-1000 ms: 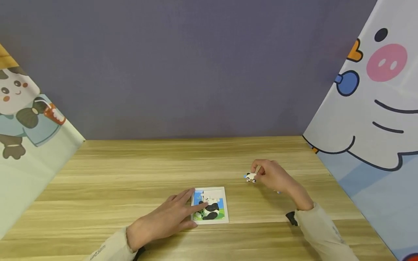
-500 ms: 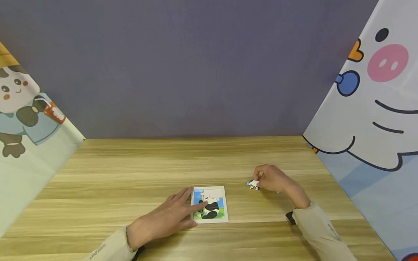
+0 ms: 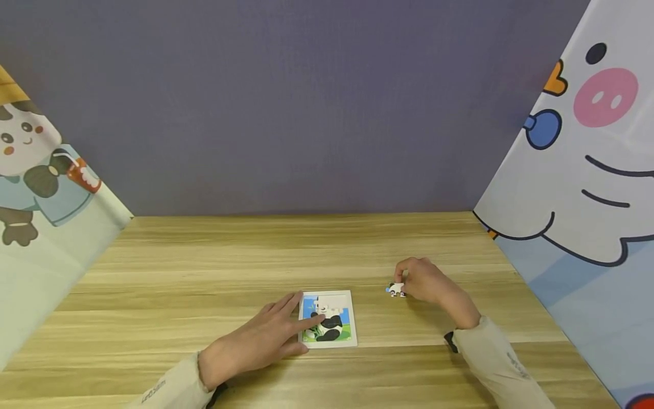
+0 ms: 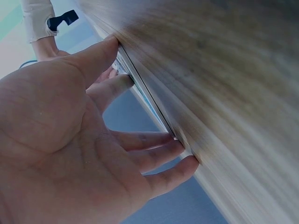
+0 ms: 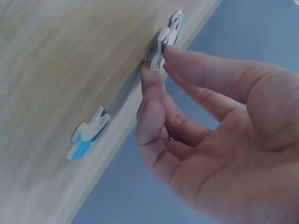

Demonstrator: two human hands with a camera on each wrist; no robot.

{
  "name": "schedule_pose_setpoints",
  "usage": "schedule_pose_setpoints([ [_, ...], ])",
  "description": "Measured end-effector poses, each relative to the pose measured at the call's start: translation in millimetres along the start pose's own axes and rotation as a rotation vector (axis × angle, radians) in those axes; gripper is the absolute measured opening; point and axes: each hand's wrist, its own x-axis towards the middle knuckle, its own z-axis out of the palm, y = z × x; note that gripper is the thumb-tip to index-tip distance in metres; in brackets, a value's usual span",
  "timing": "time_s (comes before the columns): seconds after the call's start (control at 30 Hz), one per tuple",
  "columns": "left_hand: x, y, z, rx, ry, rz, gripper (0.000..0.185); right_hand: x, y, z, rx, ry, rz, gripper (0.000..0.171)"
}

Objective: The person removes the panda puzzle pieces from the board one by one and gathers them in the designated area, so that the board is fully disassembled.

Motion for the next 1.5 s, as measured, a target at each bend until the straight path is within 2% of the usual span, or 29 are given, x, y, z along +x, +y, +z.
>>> schedule_pose_setpoints([
  [0.33,-1.0,-0.4,-0.6,-0.017,-0.014,-0.007,0.058,-2.2,-8.3,8.5,0.001,0.032,0.012,0.021],
  [0.43,-0.8,0.0,-0.2,-0.019,-0.014,-0.008,0.059,-2.6,-9.6,8.9,-0.031,0.046,0.000,0.021],
  [0.6,0.6,1.0,0.4,0.001,0.000,0.005,0.059,-2.3,-12.5,6.8,-0.124,0.166,-0.079,0.011],
  [0.67,1.0,1.2,0.3,0.010,0.004,0.010,0.059,-1.9,-14.9,6.3,-0.133,0.212,-0.103,0.010],
  [0.73,1.1,1.3,0.2,0.020,0.006,0.011,0.058,-1.3,-18.4,6.5,-0.120,0.223,-0.108,0.012],
  [0.97,1.0,0.8,0.8,0.026,-0.002,0.004,0.058,2.2,-30.7,12.8,-0.078,0.176,-0.094,0.010],
  [1.5,2.7,1.7,0.2,0.016,-0.011,-0.018,0.058,18.2,-65.5,25.0,-0.093,0.138,-0.188,0.011],
])
